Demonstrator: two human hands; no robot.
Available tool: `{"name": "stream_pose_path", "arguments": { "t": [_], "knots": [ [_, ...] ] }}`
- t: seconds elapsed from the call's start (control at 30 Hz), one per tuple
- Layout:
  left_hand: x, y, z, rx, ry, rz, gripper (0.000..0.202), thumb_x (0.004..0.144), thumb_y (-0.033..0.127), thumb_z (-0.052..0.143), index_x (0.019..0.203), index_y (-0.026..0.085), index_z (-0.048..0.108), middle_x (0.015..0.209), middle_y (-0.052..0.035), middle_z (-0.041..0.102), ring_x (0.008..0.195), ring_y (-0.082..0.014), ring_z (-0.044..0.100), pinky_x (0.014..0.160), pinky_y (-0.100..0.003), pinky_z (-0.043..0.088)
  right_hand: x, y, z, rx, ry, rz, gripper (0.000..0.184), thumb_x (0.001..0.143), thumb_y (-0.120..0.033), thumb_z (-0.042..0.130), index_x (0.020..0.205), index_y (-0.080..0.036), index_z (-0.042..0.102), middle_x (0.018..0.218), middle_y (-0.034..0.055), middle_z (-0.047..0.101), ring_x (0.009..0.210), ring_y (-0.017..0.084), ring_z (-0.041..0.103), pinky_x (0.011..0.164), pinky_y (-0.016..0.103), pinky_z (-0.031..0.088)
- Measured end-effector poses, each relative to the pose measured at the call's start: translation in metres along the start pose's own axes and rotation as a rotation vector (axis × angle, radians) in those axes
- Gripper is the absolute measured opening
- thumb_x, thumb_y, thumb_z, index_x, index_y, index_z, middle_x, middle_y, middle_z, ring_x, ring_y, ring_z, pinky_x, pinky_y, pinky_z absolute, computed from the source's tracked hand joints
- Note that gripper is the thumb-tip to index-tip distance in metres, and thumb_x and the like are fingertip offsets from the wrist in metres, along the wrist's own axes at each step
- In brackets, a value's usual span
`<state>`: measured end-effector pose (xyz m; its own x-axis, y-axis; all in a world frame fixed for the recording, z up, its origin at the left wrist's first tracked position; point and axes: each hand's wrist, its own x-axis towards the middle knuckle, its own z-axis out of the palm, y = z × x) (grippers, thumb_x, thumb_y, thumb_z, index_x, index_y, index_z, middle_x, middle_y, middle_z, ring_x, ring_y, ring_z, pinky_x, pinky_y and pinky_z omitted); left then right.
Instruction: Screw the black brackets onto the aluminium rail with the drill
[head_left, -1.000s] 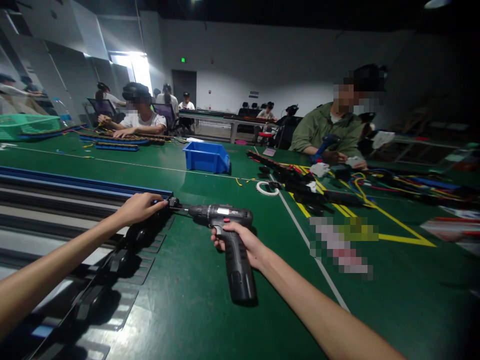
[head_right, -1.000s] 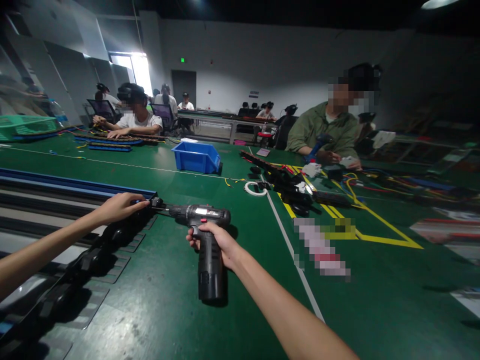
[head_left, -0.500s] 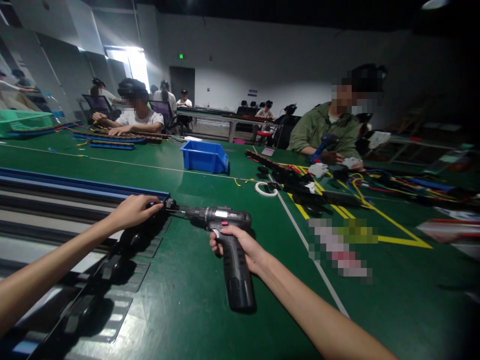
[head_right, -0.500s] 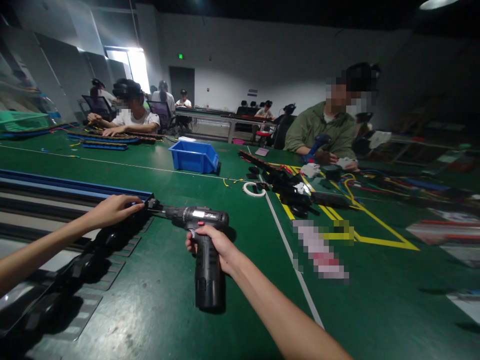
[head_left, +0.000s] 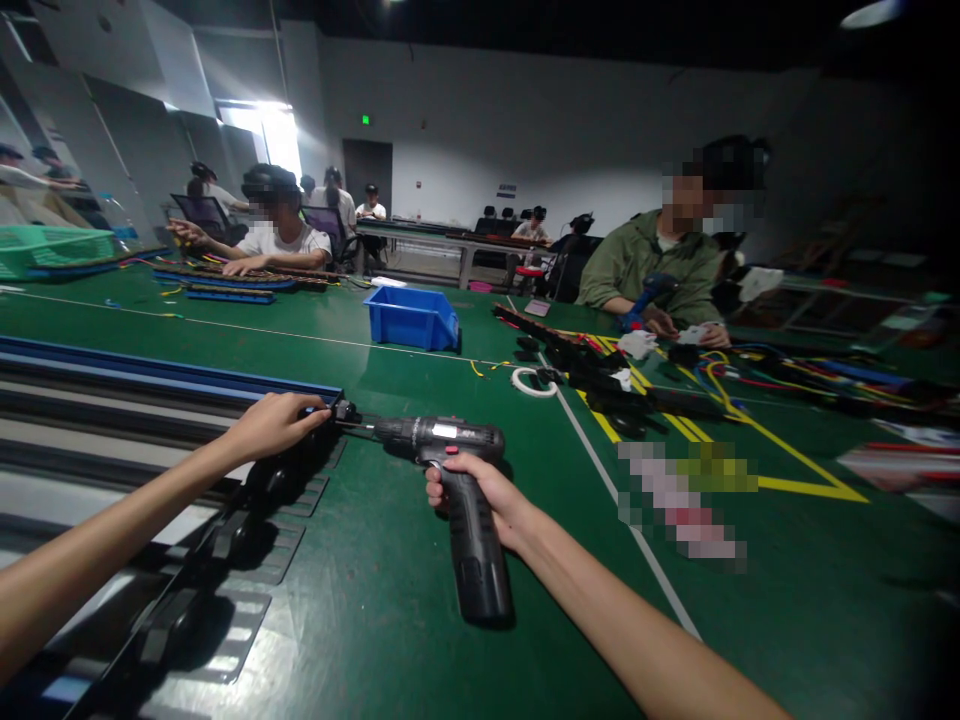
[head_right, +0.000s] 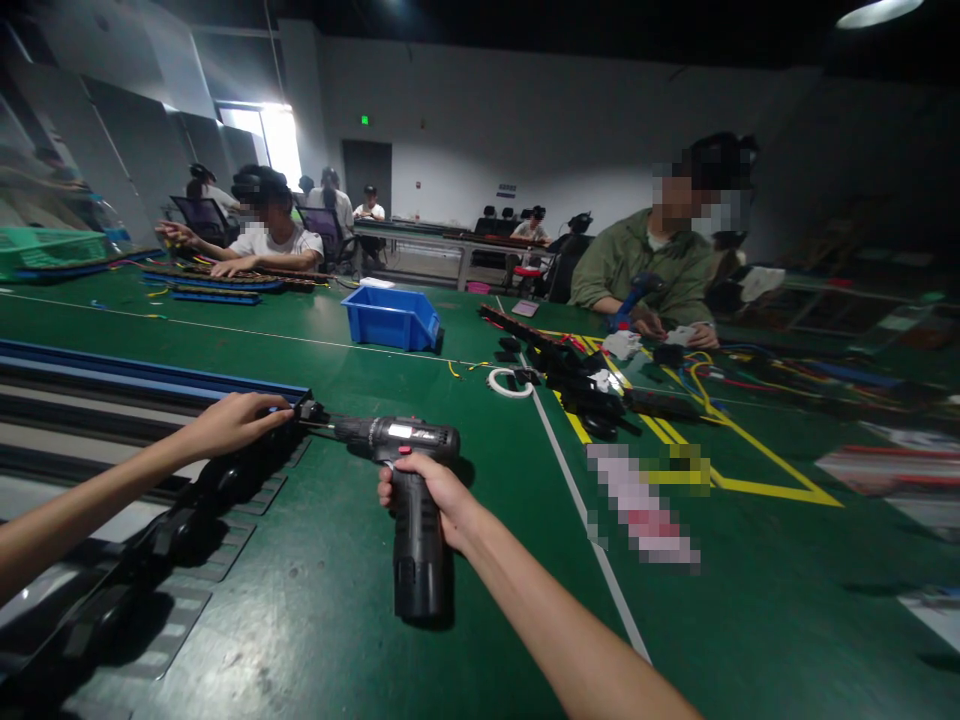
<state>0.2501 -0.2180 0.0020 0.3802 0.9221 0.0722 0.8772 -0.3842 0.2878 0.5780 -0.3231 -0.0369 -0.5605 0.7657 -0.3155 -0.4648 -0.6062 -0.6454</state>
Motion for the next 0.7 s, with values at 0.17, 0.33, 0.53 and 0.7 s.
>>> {"name": "stream_pose_path", "arguments": {
  "t": [0.17,0.33,0.53,0.7],
  "knots": [
    [-0.0001,-0.0022,0.0023,0.032,0.003,0.003,0.052,0.087,0.061,0.038,0.108,0.025,0.07,0.078,-0.0048,0.071,0.074,-0.0251,0.064,0.061,-0.027,0.036,-0.0003,0.0009,-0.0012,-0.039,0.035,-0.006,0.025,0.082,-0.026,0.059,0.094,-0.005,0.062,0.082,0.011,0.065,0.071,0.013,0.065,0.062,0.017,0.051],
    [-0.0021,-0.0015,0.0024,0.029,0.02,0.019,0.049,0.088,0.059,0.039,0.103,0.024,0.07,0.076,-0.0047,0.069,0.071,-0.0241,0.063,0.06,-0.026,0.034,-0.001,0.0007,-0.0019,-0.036,0.001,-0.013,0.028,0.082,-0.026,0.06,0.1,-0.005,0.061,0.088,0.0132,0.067,0.073,0.013,0.065,0.062,0.018,0.052],
    [-0.0038,-0.0016,0.0008,0.023,0.034,0.047,0.049,0.089,0.059,0.039,0.103,0.023,0.07,0.078,-0.0055,0.07,0.072,-0.0242,0.063,0.06,-0.027,0.034,-0.0011,0.0007,0.0029,-0.03,0.029,-0.018,0.019,0.083,-0.026,0.059,0.086,-0.007,0.061,0.075,0.0078,0.063,0.068,0.012,0.062,0.064,0.019,0.052],
    [-0.0055,-0.0007,-0.0006,0.023,0.042,0.058,0.049,0.089,0.058,0.039,0.104,0.023,0.07,0.085,-0.0066,0.072,0.077,-0.0251,0.065,0.061,-0.027,0.035,0.0005,0.0013,0.0006,-0.042,0.002,-0.012,0.023,0.084,-0.028,0.059,0.092,-0.007,0.06,0.079,0.0092,0.064,0.07,0.013,0.064,0.064,0.019,0.053]
  ]
}}
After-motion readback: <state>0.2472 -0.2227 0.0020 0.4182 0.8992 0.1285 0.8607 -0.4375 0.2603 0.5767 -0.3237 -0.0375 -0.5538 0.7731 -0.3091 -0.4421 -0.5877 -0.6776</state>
